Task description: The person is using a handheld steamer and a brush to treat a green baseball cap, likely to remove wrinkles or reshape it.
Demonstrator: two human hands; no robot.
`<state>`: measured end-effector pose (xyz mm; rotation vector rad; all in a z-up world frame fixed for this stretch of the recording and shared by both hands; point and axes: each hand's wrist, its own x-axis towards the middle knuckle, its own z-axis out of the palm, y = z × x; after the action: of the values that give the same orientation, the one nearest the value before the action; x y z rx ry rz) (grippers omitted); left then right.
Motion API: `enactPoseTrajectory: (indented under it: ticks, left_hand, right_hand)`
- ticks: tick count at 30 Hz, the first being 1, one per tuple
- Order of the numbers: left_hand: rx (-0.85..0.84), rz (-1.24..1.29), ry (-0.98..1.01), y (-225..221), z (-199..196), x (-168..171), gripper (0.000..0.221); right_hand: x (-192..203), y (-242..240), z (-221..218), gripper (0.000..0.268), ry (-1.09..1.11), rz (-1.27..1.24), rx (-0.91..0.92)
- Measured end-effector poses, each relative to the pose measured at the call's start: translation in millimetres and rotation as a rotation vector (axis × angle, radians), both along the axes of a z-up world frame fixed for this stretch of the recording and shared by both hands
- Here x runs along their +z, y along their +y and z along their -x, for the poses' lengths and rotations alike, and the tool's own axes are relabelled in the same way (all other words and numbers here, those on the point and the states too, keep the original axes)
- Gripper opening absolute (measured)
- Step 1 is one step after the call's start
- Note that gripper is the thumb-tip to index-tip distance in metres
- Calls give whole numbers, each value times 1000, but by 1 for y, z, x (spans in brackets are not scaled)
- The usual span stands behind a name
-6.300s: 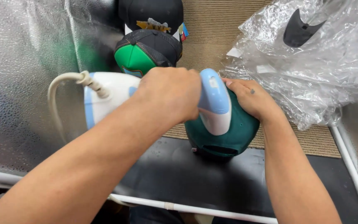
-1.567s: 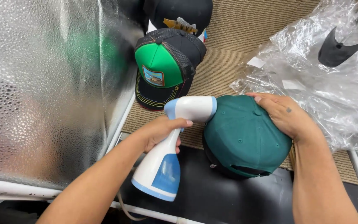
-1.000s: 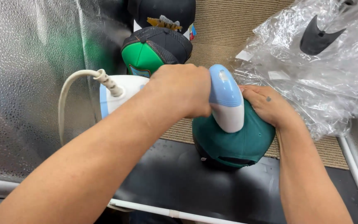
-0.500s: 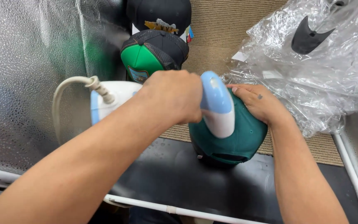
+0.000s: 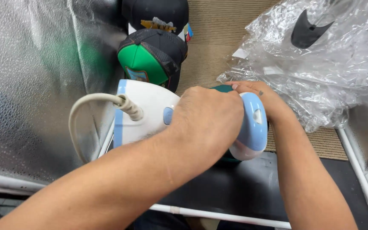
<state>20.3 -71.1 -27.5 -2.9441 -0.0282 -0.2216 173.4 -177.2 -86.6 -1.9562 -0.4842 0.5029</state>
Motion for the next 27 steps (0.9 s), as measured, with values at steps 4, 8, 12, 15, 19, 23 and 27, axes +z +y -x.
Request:
enactPoseTrajectory:
  ticks: [4,8,12,15,19,23,27]
  left_hand:
    - [34,17,59,35,29,2,19]
    - [152,20,119,75,60,-9,39]
    - [463,300,74,84,85,-19,48]
    - [670,868,-51,72,91,-23,61]
    - [664,1817,-373,44,79,-93,25]
    - [633,2061,-433,9,68,-112,33]
    - [571,2072,-439,24,52,-125,49]
  right_hand:
    - [2,0,3,44,-110,191,10]
    - [-16,-8,-10,41,-173,71,2]
    - [-26,-31,24,52,85,-258,-344]
    - [-40,-44,43,79,240,-406,-335]
    - [-71,-47,54,73,433,-586,-325]
    - [-73,-40,65,70,382,-629,-362]
    - [-81,-31,93,67,313,-591,-446]
